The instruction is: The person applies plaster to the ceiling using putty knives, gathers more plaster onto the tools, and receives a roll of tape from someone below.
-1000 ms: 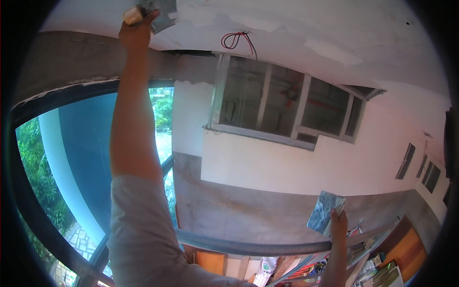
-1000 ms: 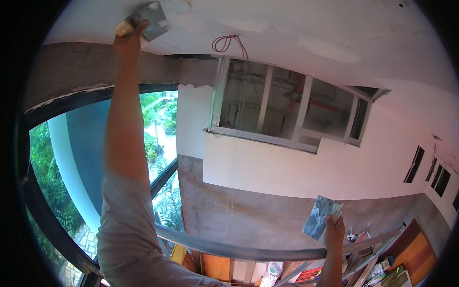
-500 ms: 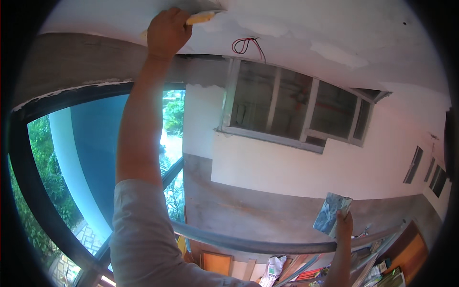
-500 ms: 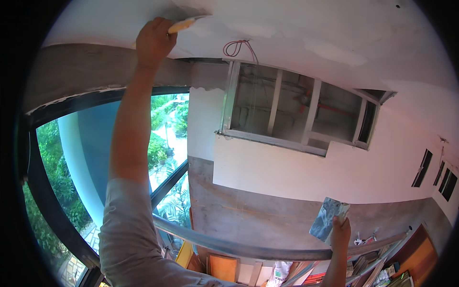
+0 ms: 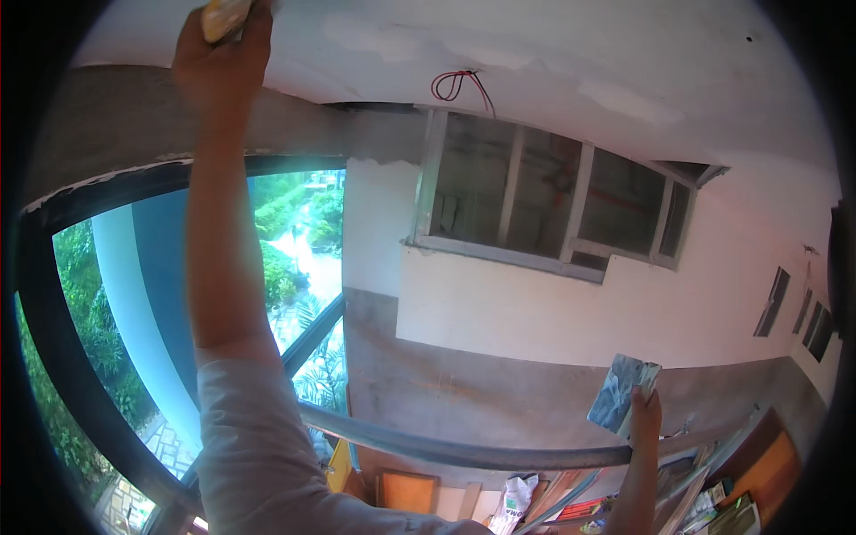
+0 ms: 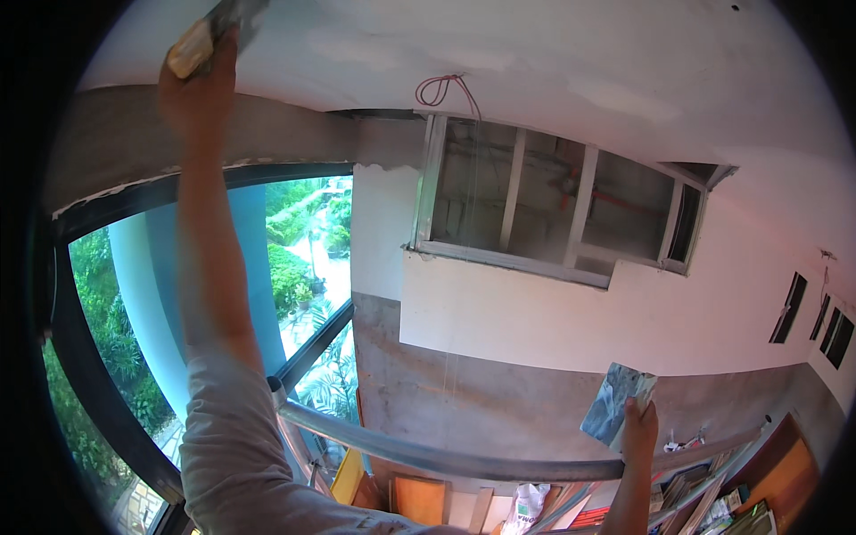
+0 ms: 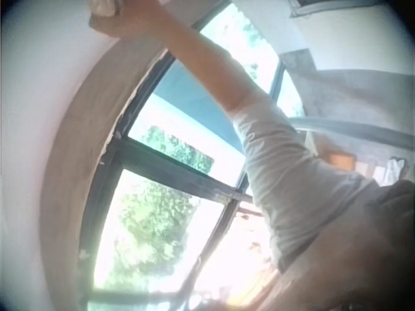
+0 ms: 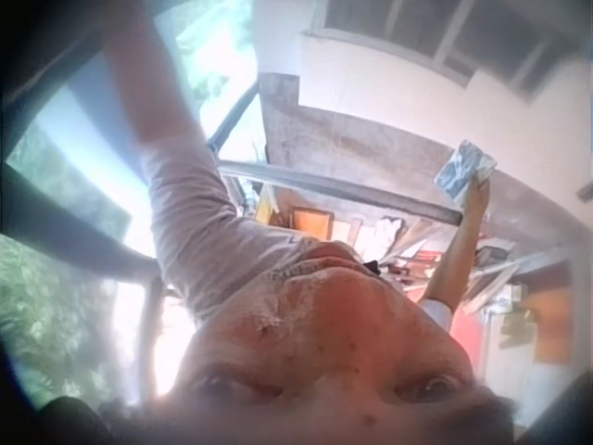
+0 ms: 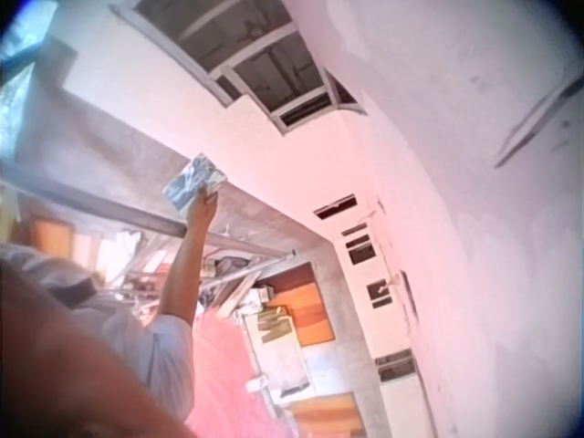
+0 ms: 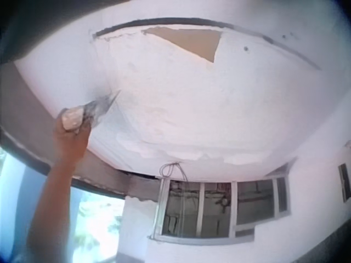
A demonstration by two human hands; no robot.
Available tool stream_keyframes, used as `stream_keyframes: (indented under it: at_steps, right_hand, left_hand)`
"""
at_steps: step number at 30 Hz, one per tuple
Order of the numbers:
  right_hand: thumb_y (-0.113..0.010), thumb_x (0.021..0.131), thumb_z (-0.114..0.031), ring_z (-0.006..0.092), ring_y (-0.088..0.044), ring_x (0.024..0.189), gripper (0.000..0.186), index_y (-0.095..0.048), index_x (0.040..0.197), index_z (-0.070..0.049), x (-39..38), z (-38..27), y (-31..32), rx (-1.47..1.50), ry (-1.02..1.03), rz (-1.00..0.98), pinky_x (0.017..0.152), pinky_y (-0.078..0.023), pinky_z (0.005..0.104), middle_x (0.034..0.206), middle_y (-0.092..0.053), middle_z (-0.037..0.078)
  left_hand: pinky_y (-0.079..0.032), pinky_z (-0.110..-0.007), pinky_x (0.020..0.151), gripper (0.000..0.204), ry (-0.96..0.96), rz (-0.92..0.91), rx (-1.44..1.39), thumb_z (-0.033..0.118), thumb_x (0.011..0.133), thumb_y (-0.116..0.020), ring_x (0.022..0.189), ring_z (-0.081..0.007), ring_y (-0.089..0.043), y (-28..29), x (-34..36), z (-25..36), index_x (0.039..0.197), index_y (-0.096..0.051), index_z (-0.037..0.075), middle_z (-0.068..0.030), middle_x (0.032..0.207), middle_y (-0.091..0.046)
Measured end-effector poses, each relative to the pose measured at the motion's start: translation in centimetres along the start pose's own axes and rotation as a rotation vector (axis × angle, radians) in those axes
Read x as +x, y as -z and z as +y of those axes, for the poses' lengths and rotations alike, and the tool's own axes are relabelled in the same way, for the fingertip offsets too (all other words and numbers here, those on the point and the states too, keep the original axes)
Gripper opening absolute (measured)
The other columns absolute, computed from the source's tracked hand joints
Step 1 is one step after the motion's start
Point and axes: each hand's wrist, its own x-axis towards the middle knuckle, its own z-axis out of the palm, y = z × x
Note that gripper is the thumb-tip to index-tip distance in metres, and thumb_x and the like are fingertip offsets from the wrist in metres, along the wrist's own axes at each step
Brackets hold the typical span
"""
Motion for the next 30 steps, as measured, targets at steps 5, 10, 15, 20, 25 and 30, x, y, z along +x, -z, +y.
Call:
stream_keyframes:
  at_steps: [5, 10, 15, 20, 25, 30]
  right_hand:
    - [-0.063, 0.092, -0.033, 0.0230, -0.060, 0.095, 0.046, -0.057, 0.119, 0.004, 0.4, 0.3, -0.5, 0.077, -0.013, -0.045, 0.085, -0.047, 0.0369, 0.106, -0.064, 0.015]
    - [-0.063, 0.092, -0.037, 0.0236, -0.060, 0.094, 0.050, -0.057, 0.121, 0.002, 0.3, 0.2, -0.5, 0.105, -0.030, -0.001, 0.084, -0.047, 0.0370, 0.104, -0.064, 0.014]
    - [-0.065, 0.091, -0.032, 0.0235, -0.061, 0.094, 0.046, -0.057, 0.121, 0.003, 0.5, 1.3, -0.4, 0.001, -0.040, 0.023, 0.085, -0.047, 0.0365, 0.105, -0.065, 0.014]
    - [-0.065, 0.091, -0.036, 0.0263, -0.063, 0.093, 0.048, -0.058, 0.118, 0.003, 0.5, 2.2, 0.1, -0.029, -0.014, 0.048, 0.082, -0.048, 0.0384, 0.104, -0.065, 0.016]
    - [-0.066, 0.089, -0.039, 0.0258, -0.063, 0.091, 0.048, -0.059, 0.113, 0.002, 1.1, 2.6, -1.7, 0.098, 0.001, -0.017, 0.080, -0.048, 0.0386, 0.100, -0.066, 0.015]
    - [-0.064, 0.092, -0.035, 0.0175, -0.059, 0.089, 0.048, -0.057, 0.121, 0.002, 0.7, 2.2, 0.0, -0.004, -0.038, 0.001, 0.080, -0.048, 0.0341, 0.100, -0.064, 0.008]
  left_hand:
    - [-0.051, -0.040, 0.059, 0.050, -0.301, -0.471, 0.508, 0.017, 0.079, -0.069, 0.064, -0.0270, -0.064, -1.2, -9.0, -9.3, 0.128, -0.064, 0.021, -0.0084, 0.089, -0.070]
    - [-0.055, -0.043, 0.064, 0.068, 0.360, -0.483, 0.051, 0.001, 0.071, -0.066, 0.070, -0.0311, -0.067, -8.3, -20.0, -9.5, 0.137, -0.055, 0.016, -0.0116, 0.113, -0.069]
    - [-0.054, -0.041, 0.081, 0.055, 0.005, -0.183, -0.038, 0.010, 0.082, -0.066, 0.093, -0.0346, -0.065, -14.2, -21.7, -5.3, 0.135, -0.052, 0.003, -0.0157, 0.120, -0.065]
    - [-0.048, -0.039, 0.098, 0.063, 1.235, -0.166, -0.878, 0.035, 0.086, -0.070, 0.120, -0.0352, -0.056, -20.4, -20.4, -1.4, 0.135, -0.051, 0.000, -0.0190, 0.133, -0.058]
    - [-0.054, -0.038, 0.072, 0.044, 0.845, 0.086, -0.720, 0.031, 0.085, -0.077, 0.075, -0.0265, -0.066, -22.5, -24.4, -7.1, 0.110, -0.065, -0.003, -0.0096, 0.089, -0.068]
    - [-0.055, -0.037, 0.078, 0.071, 0.283, -0.331, 0.141, 0.012, 0.073, -0.077, 0.084, -0.0317, -0.067, -20.3, -26.9, -4.6, 0.137, -0.049, 0.000, -0.0122, 0.089, -0.070]
